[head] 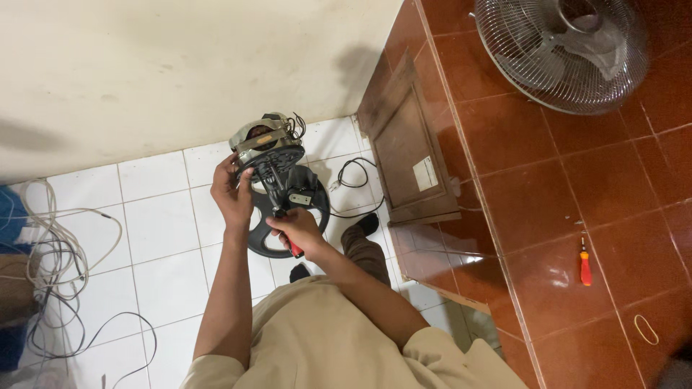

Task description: The person uses a screwdriver to tighten screws on the motor housing of a disassembled pedestal fan. They repeatedly adjust the motor and base while working on the central shaft area.

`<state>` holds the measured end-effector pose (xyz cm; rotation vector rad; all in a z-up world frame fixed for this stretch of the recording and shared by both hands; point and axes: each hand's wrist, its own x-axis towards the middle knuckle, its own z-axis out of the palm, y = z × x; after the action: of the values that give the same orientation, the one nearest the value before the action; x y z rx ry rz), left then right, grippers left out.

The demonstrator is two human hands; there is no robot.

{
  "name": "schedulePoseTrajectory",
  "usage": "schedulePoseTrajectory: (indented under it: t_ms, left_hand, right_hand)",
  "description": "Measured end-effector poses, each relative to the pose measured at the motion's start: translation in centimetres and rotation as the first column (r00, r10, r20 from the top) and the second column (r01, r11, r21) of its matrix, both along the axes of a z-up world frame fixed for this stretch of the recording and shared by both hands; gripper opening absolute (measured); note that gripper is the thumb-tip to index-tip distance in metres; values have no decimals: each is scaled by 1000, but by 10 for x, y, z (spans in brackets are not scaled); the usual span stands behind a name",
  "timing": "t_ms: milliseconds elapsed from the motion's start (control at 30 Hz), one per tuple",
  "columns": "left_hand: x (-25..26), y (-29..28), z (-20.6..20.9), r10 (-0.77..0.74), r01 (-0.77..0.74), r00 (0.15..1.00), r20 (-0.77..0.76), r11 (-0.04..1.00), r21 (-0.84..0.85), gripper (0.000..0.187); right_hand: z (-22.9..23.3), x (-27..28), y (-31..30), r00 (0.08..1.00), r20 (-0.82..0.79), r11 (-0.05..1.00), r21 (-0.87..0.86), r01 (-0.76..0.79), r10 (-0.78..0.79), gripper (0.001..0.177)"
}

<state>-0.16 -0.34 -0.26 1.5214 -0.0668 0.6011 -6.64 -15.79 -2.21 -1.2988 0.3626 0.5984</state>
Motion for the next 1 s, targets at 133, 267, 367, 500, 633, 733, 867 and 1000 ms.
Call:
schedulePoseTrajectory:
  t_ms: [133,267,367,500,633,733,867,1000]
  left_hand:
    - [1,0,-1,-2,2,1000,7,999,-41,16]
    - [1,-1,0,20,-20,1000,0,1000,14,16]
    - [3,0,2,25,-25,1000,-12,999,21,15]
    - [3,-4,0,33,-33,999,13,999,17,14]
    - [1,-2,-2,31,-34,999,43,997,67,15]
    - [3,-2,-5,-4,1,999,-40,997,-77,19]
    - [3,0,-10,-57,58,998,13,996,-65,25]
    - [-11,-1,-20,-95,78,985,-144,990,-116,39]
  right_hand:
    - [10,2,5,1000,10,997,-76,20,-19,32]
    - [-1,2,7,1000,-26,999,46,-17,18,35]
    - [-18,11,-3,972,-200,866,500,-4,120,40]
    - [-34,34,-35,894,-291,391,909,147,341,48]
    - [-30,35,-42,906,-219,661,746,-84,362,50]
    - [-20,25,-32,938,-220,858,497,-129,268,52]
    - [-7,22,-27,960,-116,943,253,-218,253,56]
    - [1,22,-28,969,-100,965,160,-208,226,52]
